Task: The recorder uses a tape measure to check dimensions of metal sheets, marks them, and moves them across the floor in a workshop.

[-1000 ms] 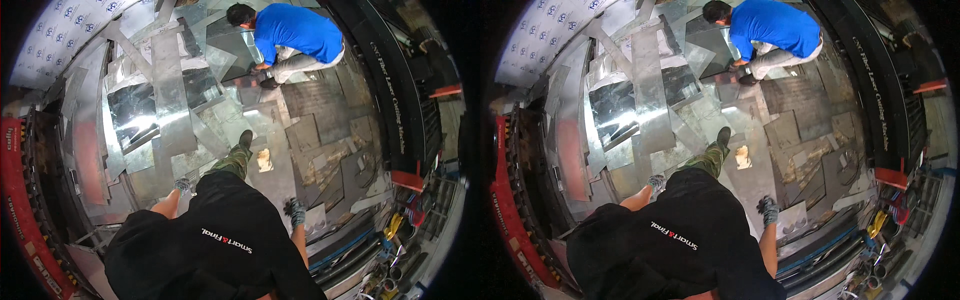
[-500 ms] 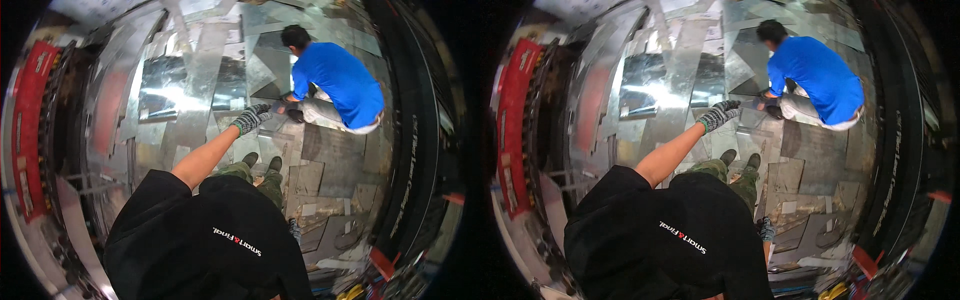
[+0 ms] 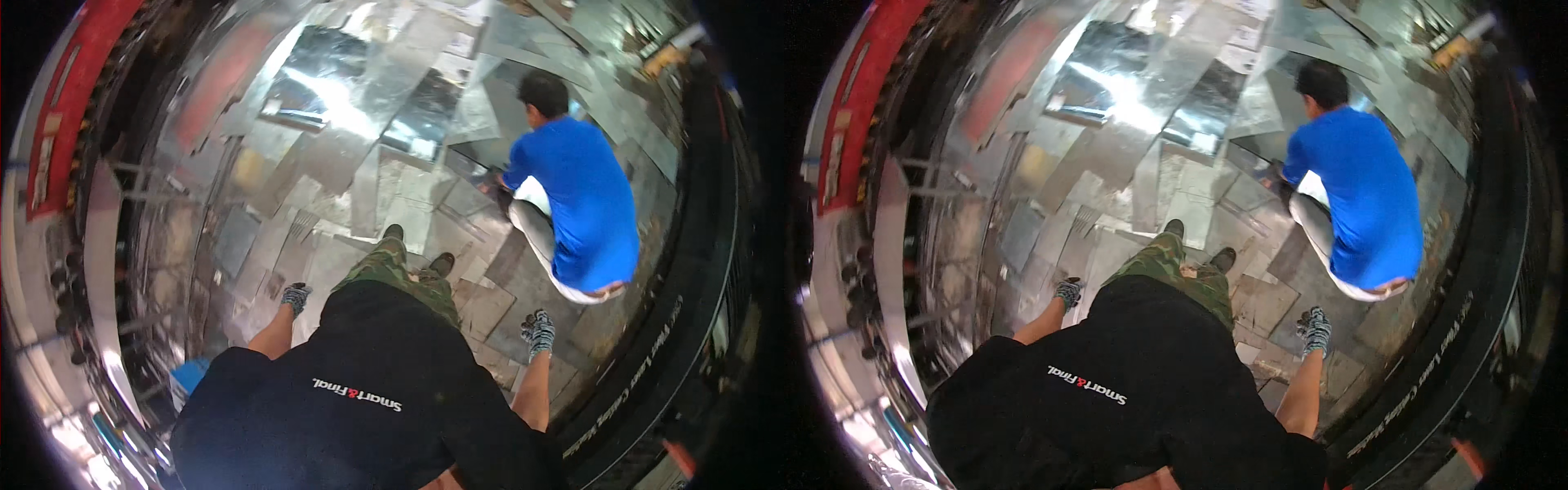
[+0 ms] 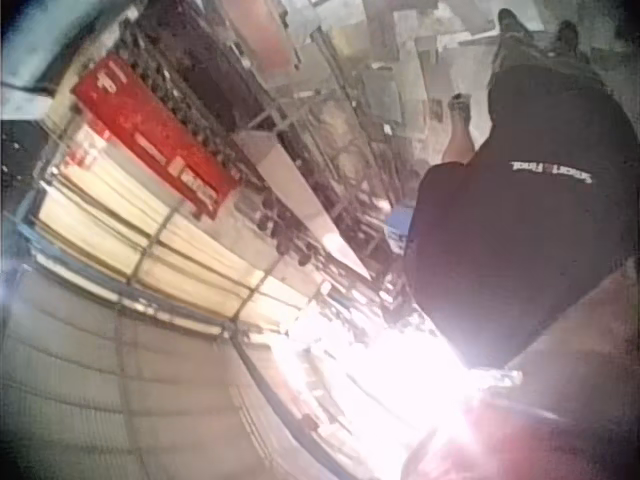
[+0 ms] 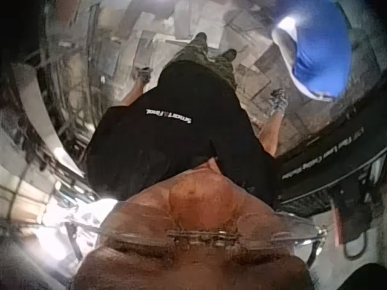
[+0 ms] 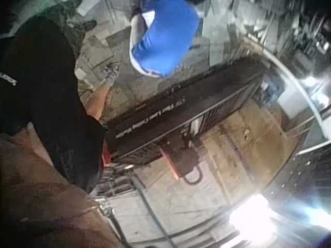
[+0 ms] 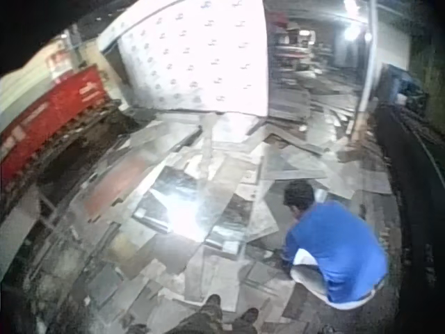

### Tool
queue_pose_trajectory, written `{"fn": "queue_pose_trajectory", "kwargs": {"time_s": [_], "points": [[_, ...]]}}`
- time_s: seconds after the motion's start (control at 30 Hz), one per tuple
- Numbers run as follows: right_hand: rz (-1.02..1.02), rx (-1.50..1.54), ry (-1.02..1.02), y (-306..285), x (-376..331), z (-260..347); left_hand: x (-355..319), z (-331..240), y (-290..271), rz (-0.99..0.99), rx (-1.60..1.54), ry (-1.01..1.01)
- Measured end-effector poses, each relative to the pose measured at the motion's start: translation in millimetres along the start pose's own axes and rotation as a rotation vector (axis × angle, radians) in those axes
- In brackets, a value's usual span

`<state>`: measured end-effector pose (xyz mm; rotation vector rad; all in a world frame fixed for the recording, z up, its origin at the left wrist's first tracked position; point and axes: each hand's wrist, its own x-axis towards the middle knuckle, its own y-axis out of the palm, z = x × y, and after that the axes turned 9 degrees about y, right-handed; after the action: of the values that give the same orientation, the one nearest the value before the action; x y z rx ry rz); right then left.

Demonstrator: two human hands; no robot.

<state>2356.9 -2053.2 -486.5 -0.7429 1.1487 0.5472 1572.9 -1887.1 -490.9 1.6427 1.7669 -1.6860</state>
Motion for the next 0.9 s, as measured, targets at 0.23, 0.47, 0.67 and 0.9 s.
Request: {"fn": "queue_pose_trajectory", "kwargs": {"time_s": [0.23,0.47,0.67,0.9], "points": [[0.076,-0.403,-0.124,150,-54,29,-33,-48,30,-0.02,-0.422,0.011],[0.181,-0.443,-0.184,309,-113,44,44,-100,-29,0.115,-0.605,0.263],[0.17,-0.342,-0.192,384,-180,35,137,-88,-130,0.174,-0.32,0.101],[-0.029,-0.718,-0.312,377,-205,-8,201,-110,-188,-0.002,-0.428,0.089]]}}
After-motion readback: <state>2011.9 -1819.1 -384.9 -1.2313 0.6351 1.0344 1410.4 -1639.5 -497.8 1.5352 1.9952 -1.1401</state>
